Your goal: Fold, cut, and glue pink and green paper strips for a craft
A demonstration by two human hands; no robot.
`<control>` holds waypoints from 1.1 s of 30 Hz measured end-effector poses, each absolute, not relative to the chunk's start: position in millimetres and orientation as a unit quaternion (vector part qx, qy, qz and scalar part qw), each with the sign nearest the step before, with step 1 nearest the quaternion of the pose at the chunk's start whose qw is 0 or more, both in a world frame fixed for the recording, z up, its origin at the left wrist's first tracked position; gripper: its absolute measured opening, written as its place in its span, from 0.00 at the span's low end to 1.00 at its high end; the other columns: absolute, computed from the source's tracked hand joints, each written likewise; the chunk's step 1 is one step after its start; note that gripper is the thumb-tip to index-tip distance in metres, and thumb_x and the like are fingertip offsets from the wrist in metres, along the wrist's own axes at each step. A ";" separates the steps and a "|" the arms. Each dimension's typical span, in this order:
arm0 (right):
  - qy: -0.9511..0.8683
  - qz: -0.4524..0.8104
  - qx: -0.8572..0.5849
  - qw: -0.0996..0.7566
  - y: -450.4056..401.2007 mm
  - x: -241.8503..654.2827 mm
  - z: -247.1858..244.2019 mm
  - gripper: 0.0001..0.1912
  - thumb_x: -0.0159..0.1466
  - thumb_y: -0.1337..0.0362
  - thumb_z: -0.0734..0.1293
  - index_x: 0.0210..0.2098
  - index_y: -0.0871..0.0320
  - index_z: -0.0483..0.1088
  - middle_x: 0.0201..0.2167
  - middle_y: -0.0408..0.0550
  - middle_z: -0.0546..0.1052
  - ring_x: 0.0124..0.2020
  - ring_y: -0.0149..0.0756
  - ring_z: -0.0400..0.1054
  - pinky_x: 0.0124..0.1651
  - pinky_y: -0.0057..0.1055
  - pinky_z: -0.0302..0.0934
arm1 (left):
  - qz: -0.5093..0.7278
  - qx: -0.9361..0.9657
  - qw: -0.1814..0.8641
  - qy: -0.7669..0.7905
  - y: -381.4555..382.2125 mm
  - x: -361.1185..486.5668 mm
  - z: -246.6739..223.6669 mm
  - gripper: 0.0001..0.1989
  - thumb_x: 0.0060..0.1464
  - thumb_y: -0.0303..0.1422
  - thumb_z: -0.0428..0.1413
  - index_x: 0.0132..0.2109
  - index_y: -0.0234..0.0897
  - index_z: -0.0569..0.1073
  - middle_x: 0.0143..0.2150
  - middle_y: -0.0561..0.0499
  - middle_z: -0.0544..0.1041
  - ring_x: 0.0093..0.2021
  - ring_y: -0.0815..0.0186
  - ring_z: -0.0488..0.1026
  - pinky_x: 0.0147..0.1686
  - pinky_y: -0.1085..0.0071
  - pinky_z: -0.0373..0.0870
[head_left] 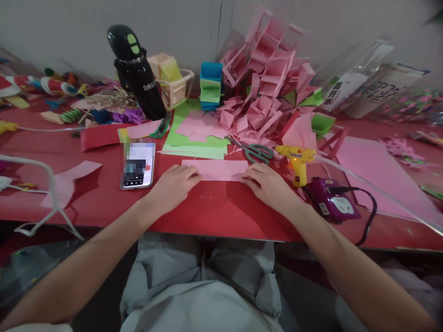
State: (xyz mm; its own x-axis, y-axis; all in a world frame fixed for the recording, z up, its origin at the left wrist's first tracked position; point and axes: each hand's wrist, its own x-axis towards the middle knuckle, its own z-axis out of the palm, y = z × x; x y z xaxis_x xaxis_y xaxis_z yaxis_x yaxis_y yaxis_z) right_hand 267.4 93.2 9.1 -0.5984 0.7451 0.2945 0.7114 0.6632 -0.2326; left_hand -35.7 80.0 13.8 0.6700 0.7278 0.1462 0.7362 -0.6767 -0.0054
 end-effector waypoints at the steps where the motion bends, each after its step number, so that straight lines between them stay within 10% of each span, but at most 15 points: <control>1: -0.898 0.049 -0.397 0.180 94.3 268.6 9.1 0.13 0.71 0.69 0.60 0.41 0.57 0.77 0.39 0.52 0.78 0.43 0.43 0.70 0.52 0.40 0.65 | -0.069 -0.916 0.027 -0.394 81.8 -36.7 13.0 0.25 0.52 0.13 0.46 0.52 0.34 0.75 0.50 0.43 0.76 0.50 0.56 0.74 0.49 0.60 0.71; 33: -0.902 -0.010 -0.416 0.112 110.1 252.4 8.4 0.21 0.64 0.79 0.57 0.48 0.61 0.75 0.43 0.55 0.77 0.46 0.44 0.68 0.50 0.37 0.64 | -0.030 -0.891 0.075 -0.448 93.6 -18.2 18.4 0.20 0.58 0.15 0.45 0.51 0.32 0.74 0.46 0.43 0.76 0.46 0.57 0.73 0.44 0.62 0.70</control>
